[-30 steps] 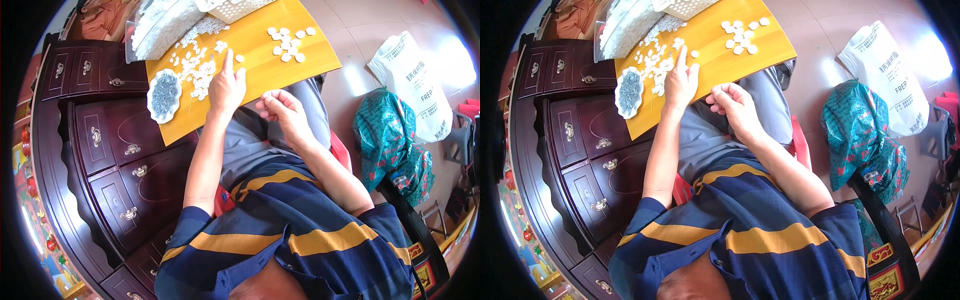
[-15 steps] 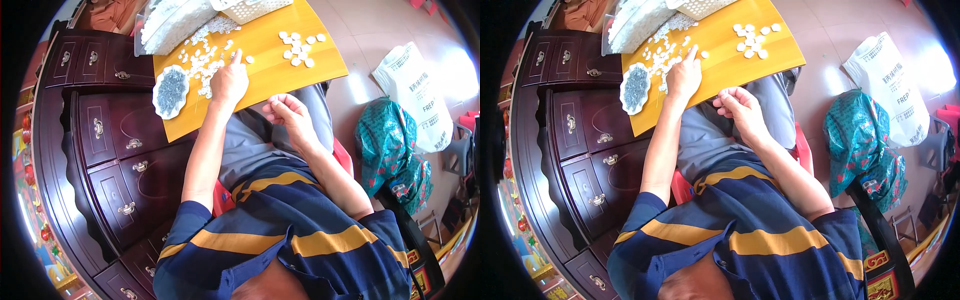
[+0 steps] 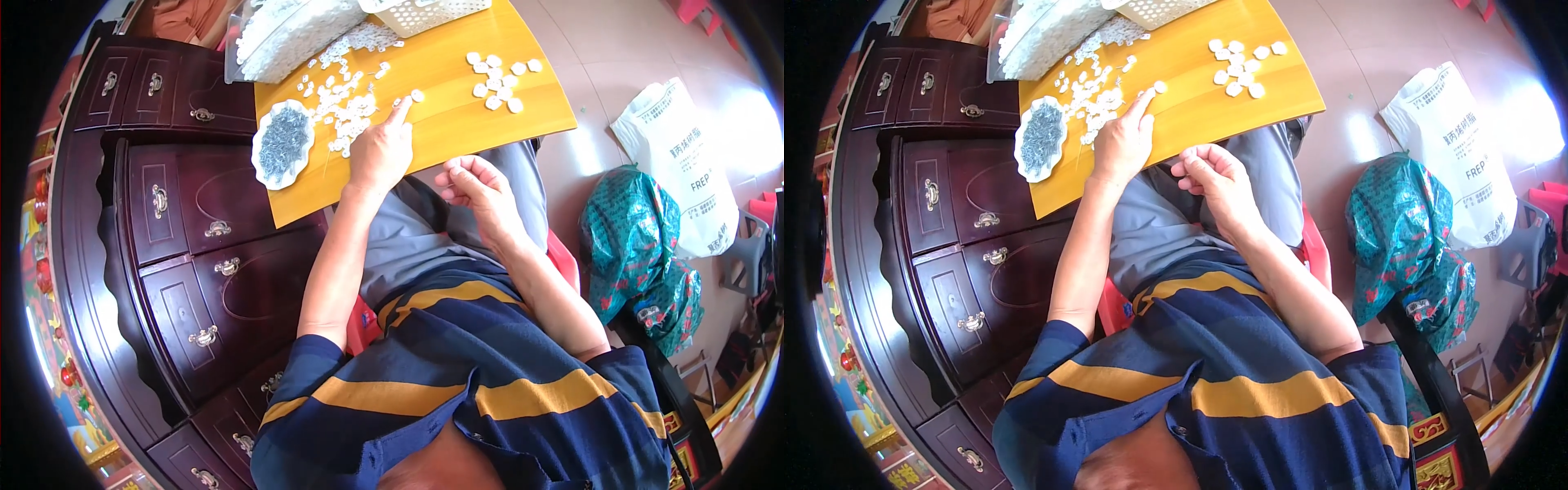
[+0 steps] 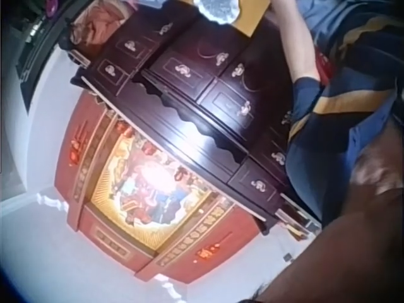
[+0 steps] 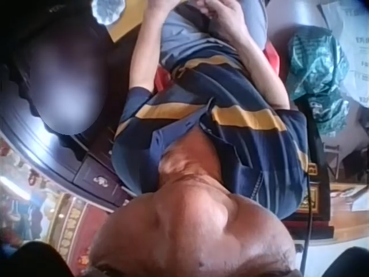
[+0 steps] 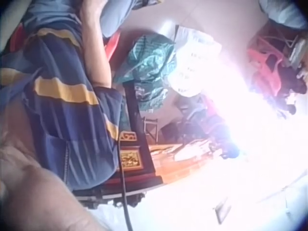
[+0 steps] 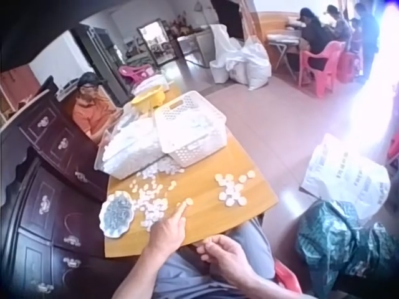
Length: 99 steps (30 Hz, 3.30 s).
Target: Assembling small white plastic components with grey pins.
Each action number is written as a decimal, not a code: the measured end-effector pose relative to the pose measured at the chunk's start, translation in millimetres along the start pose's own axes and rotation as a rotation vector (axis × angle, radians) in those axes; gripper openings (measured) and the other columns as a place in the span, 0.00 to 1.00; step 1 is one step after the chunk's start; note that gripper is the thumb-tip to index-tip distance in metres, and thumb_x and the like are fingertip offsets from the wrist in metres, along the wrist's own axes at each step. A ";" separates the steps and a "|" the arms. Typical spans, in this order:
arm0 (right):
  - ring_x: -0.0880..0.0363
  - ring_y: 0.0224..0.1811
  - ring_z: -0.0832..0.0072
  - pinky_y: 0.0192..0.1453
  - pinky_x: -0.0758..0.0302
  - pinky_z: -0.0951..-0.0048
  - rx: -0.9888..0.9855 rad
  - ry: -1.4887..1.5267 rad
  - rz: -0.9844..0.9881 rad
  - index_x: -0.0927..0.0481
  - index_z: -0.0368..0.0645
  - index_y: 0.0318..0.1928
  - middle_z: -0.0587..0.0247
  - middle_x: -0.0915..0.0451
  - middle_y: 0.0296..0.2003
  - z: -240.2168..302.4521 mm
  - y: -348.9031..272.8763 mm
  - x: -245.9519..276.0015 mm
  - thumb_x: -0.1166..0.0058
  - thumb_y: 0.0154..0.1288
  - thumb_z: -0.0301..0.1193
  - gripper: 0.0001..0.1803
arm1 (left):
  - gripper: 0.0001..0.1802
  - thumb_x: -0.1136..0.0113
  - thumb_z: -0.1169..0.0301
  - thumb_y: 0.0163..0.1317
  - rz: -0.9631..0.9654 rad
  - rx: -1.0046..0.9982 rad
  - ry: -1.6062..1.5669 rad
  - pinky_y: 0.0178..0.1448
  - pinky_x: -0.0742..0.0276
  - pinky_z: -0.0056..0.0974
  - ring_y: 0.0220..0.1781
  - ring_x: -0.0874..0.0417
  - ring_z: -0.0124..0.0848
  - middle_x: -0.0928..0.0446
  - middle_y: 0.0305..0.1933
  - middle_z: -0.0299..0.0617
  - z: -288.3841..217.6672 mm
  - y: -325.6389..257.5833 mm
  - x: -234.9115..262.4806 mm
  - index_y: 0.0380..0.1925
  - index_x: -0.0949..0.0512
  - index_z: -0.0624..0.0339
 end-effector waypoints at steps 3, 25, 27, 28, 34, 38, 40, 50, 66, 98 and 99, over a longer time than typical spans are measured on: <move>0.21 0.36 0.86 0.46 0.26 0.81 -0.004 0.000 0.001 0.18 0.45 0.48 0.69 0.13 0.40 0.2 -0.1 -0.6 0.45 0.80 0.35 0.08 | 0.24 0.45 0.63 0.73 -0.011 -0.018 0.076 0.41 0.17 0.57 0.36 0.12 0.54 0.14 0.33 0.54 -4.5 -4.4 3.1 0.68 0.26 0.43; 0.20 0.36 0.86 0.46 0.25 0.81 0.010 0.005 -0.016 0.17 0.45 0.49 0.69 0.13 0.39 -5.0 2.4 1.9 0.44 0.79 0.35 0.09 | 0.20 0.29 0.62 0.61 -0.295 -0.374 0.025 0.47 0.20 0.47 0.44 0.18 0.44 0.22 0.43 0.44 -17.7 -53.4 8.6 0.51 0.15 0.58; 0.20 0.36 0.86 0.45 0.25 0.81 0.012 0.004 -0.018 0.17 0.44 0.49 0.69 0.13 0.39 -3.1 1.9 1.4 0.44 0.79 0.35 0.09 | 0.21 0.29 0.62 0.59 -0.324 -0.416 0.008 0.48 0.20 0.47 0.45 0.18 0.44 0.21 0.45 0.44 -17.9 -60.3 10.4 0.51 0.15 0.59; 0.20 0.36 0.86 0.45 0.25 0.81 0.015 0.004 -0.021 0.17 0.44 0.49 0.69 0.13 0.39 -2.3 1.9 1.4 0.44 0.79 0.35 0.09 | 0.21 0.28 0.62 0.58 -0.353 -0.458 -0.009 0.48 0.20 0.47 0.46 0.17 0.44 0.20 0.48 0.45 -19.1 -63.4 11.4 0.50 0.15 0.60; 0.21 0.35 0.86 0.45 0.25 0.82 0.020 -0.020 0.000 0.17 0.44 0.50 0.69 0.13 0.39 -7.1 3.4 2.0 0.44 0.79 0.35 0.09 | 0.10 0.27 0.75 0.55 -0.410 -0.511 -0.111 0.45 0.18 0.44 0.42 0.15 0.43 0.16 0.41 0.42 -13.6 -70.6 3.4 0.38 0.15 0.59; 0.20 0.35 0.86 0.44 0.25 0.82 0.019 -0.049 0.003 0.17 0.44 0.50 0.69 0.13 0.39 -9.0 4.0 4.1 0.44 0.79 0.36 0.10 | 0.07 0.29 0.79 0.56 -0.419 -0.390 -0.306 0.43 0.19 0.44 0.39 0.15 0.43 0.16 0.37 0.43 -22.7 -72.2 13.9 0.35 0.16 0.60; 0.20 0.35 0.86 0.43 0.24 0.83 -0.058 -0.050 0.021 0.17 0.45 0.49 0.70 0.14 0.38 -8.5 2.8 3.2 0.44 0.79 0.37 0.10 | 0.07 0.30 0.81 0.57 -0.423 -0.379 -0.403 0.44 0.19 0.43 0.39 0.15 0.43 0.16 0.37 0.43 -35.3 -73.2 22.2 0.35 0.16 0.60; 0.19 0.34 0.86 0.42 0.20 0.82 -0.101 0.215 0.057 0.16 0.46 0.49 0.73 0.15 0.36 -14.9 5.5 7.4 0.43 0.79 0.33 0.07 | 0.07 0.29 0.77 0.60 -0.394 -0.408 -0.481 0.46 0.19 0.43 0.41 0.15 0.44 0.17 0.39 0.45 -52.7 -80.0 15.2 0.38 0.15 0.62; 0.21 0.35 0.87 0.44 0.23 0.83 -0.067 -0.004 0.076 0.16 0.43 0.49 0.73 0.16 0.38 -8.9 0.6 -0.4 0.39 0.76 0.30 0.07 | 0.23 0.36 0.61 0.69 -0.354 -0.059 0.092 0.48 0.17 0.52 0.46 0.13 0.54 0.17 0.46 0.53 29.3 -16.4 3.4 0.61 0.20 0.57; 0.24 0.34 0.88 0.43 0.27 0.83 0.092 -0.062 0.013 0.18 0.44 0.47 0.76 0.19 0.37 -0.8 0.2 -3.5 0.38 0.74 0.28 0.05 | 0.07 0.28 0.76 0.57 -0.481 -0.347 -0.140 0.40 0.19 0.44 0.34 0.16 0.42 0.21 0.33 0.42 -9.7 -80.3 0.3 0.36 0.16 0.58; 0.24 0.34 0.87 0.43 0.27 0.83 0.089 -0.063 0.013 0.18 0.44 0.47 0.76 0.20 0.36 -0.8 -0.1 -3.5 0.38 0.74 0.28 0.05 | 0.07 0.29 0.77 0.58 -0.477 -0.343 -0.122 0.40 0.19 0.44 0.35 0.16 0.43 0.20 0.33 0.42 -11.9 -80.0 1.2 0.36 0.17 0.58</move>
Point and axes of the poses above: each hand's wrist, its own y-axis towards the middle knuckle, its own x-axis out of the back of the hand, z = x × y, the point moved 4 cm from there along y, towards the middle knuckle
